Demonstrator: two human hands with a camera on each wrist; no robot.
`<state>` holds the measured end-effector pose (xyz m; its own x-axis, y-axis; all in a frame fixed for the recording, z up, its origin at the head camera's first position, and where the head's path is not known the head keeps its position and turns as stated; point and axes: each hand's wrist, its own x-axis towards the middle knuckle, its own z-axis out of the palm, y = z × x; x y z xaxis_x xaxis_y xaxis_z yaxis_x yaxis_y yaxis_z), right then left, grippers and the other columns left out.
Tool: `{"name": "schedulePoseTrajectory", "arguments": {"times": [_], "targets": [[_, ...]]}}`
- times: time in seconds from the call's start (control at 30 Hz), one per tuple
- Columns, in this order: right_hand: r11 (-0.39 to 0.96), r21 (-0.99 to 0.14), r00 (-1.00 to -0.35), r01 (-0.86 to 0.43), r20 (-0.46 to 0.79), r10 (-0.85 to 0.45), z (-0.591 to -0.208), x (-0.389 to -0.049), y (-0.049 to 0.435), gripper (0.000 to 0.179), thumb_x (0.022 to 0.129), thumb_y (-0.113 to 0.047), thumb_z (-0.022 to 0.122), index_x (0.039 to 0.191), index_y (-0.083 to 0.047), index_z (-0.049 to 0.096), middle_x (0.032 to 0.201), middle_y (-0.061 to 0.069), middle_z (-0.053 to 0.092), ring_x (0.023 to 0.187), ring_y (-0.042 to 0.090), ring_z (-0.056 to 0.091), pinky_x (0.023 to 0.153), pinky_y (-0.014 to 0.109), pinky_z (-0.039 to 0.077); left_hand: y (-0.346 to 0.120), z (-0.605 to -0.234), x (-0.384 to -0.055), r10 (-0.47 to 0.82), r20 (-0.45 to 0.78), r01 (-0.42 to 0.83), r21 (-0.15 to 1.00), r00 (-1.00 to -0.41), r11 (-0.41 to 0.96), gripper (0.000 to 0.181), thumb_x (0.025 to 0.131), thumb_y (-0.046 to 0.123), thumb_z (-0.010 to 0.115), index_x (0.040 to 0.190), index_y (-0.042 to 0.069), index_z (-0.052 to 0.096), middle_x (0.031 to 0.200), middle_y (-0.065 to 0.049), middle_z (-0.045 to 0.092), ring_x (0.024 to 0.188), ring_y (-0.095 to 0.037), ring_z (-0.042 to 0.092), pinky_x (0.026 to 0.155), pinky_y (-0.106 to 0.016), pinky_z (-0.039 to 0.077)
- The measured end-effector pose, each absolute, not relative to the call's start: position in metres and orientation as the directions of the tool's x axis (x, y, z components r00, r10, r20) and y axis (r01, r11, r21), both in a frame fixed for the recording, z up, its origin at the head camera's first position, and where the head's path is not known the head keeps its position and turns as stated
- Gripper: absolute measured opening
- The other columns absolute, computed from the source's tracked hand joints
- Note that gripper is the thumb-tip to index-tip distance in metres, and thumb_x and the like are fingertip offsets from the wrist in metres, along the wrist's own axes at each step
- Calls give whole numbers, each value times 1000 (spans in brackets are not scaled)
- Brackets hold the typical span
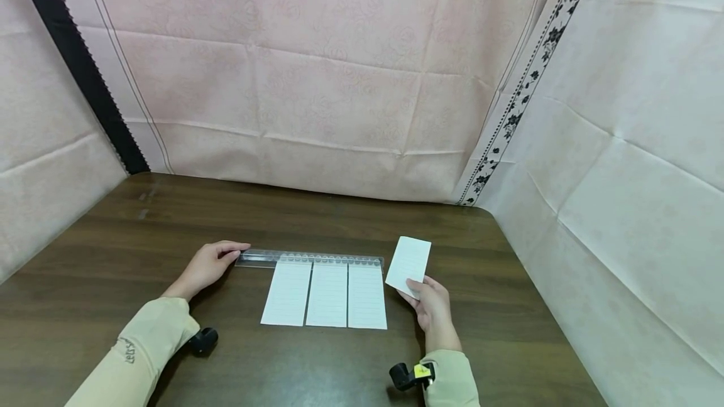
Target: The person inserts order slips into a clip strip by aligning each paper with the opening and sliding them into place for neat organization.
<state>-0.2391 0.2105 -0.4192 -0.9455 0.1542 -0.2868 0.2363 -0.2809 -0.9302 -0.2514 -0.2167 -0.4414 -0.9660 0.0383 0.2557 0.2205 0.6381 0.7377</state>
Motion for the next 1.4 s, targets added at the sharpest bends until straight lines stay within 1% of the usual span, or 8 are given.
{"name": "schedulePoseTrajectory", "arguments": {"times": [0.1,0.3,0.47,0.7,1.1,1.4], "targets": [[-277,-932,-948,235,-282,148,-420,-240,207,49,88,9,55,133,14,35,102,11,57,83,14,62,79,31,52,-217,-441,-252,37,258,222,737,-965,638,24,94,3,53,114,3,67,115,-17,62,111,-36,53,92,-52,41],[-263,-934,-949,241,-284,137,-420,-239,199,48,88,9,55,132,15,36,113,18,54,85,16,62,79,32,52,-216,-441,-252,41,252,220,739,-967,637,24,94,4,53,114,3,67,115,-17,61,111,-36,53,92,-52,41],[-261,-936,-953,234,-274,126,-423,-240,192,46,88,11,53,130,17,36,114,20,53,85,18,61,79,33,52,-216,-441,-252,42,250,218,737,-967,640,24,94,4,53,114,3,66,116,-18,61,111,-36,53,92,-52,41],[-251,-936,-951,246,-283,124,-425,-241,183,46,89,9,53,131,16,36,124,26,46,88,19,61,81,34,51,-216,-442,-252,43,254,221,733,-966,643,24,95,4,52,114,3,66,116,-18,61,112,-36,53,92,-52,41],[-248,-935,-952,255,-288,106,-423,-237,171,47,88,8,55,131,14,37,123,25,47,87,19,61,82,36,50,-216,-443,-252,33,231,198,739,-972,644,25,95,6,52,116,4,66,118,-17,60,113,-36,51,93,-52,40],[-249,-929,-947,275,-306,94,-423,-236,163,48,88,7,56,133,11,38,126,26,46,91,21,60,82,35,50,-217,-444,-253,24,222,186,748,-975,637,25,95,6,52,116,4,66,118,-17,60,113,-36,52,93,-52,40]]}}
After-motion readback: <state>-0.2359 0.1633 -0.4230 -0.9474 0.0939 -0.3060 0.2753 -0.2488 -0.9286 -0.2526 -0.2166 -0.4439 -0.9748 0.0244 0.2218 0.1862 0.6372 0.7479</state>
